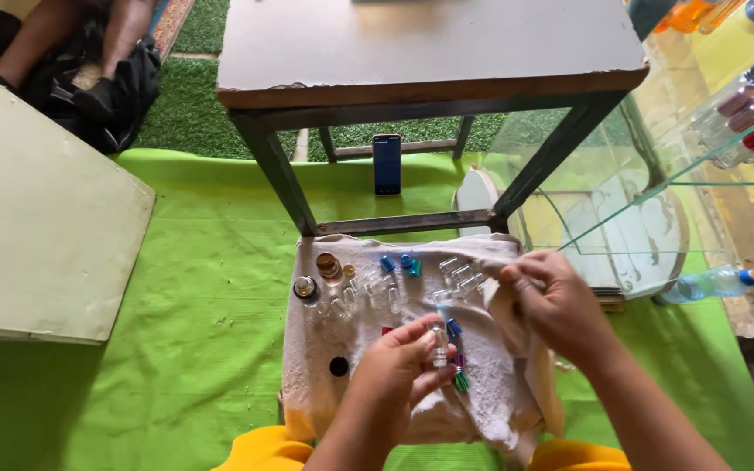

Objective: Assembling small perfume bottles by attaching sprayers and caps

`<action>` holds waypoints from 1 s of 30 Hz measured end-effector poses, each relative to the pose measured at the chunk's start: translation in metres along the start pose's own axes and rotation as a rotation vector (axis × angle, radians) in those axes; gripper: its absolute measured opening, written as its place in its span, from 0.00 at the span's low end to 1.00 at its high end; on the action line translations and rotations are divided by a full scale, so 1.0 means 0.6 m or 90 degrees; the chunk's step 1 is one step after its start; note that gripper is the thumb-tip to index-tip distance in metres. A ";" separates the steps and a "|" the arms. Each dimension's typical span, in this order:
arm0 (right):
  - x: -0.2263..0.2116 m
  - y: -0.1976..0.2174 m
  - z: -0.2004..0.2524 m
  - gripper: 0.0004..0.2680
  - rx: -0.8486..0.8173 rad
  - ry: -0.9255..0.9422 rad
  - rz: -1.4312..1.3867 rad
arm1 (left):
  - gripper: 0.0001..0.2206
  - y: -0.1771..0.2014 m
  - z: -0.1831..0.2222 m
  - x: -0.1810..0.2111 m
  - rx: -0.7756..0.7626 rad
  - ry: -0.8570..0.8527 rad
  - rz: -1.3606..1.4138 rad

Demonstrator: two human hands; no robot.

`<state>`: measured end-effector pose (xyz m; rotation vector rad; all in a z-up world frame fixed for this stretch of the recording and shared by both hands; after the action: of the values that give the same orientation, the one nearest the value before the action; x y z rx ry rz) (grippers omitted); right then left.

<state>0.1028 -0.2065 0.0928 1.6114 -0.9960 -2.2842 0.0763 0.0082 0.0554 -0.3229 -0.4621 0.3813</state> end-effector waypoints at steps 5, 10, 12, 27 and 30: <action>-0.002 -0.092 0.014 0.11 -0.088 0.061 -0.181 | 0.15 -0.003 -0.074 0.041 0.049 -0.018 -0.061; -0.027 -0.120 0.041 0.06 -0.026 0.203 -0.149 | 0.15 -0.016 -0.099 0.039 0.130 -0.011 -0.045; -0.048 -0.119 0.067 0.09 0.015 0.287 -0.177 | 0.28 -0.032 -0.090 0.034 0.139 0.002 0.022; -0.064 -0.087 0.070 0.07 0.116 0.369 -0.100 | 0.42 -0.049 -0.161 -0.020 0.024 -0.015 0.096; -0.032 -0.070 0.035 0.03 0.189 0.315 -0.093 | 0.48 -0.039 -0.173 -0.017 -0.046 -0.044 0.025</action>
<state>0.1017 -0.1563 0.0863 2.2833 -1.1462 -1.7214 0.1248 -0.0390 -0.0272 -0.3901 -0.5396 0.4149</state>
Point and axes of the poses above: each hand's wrist, its own z-axis away from the middle knuckle, its own y-axis out of the back of the hand, x = y × z, the point moved 5 cm from there along -z, towards the middle knuckle, and after that the axes turned 9 degrees about x, right-handed, at the moved point
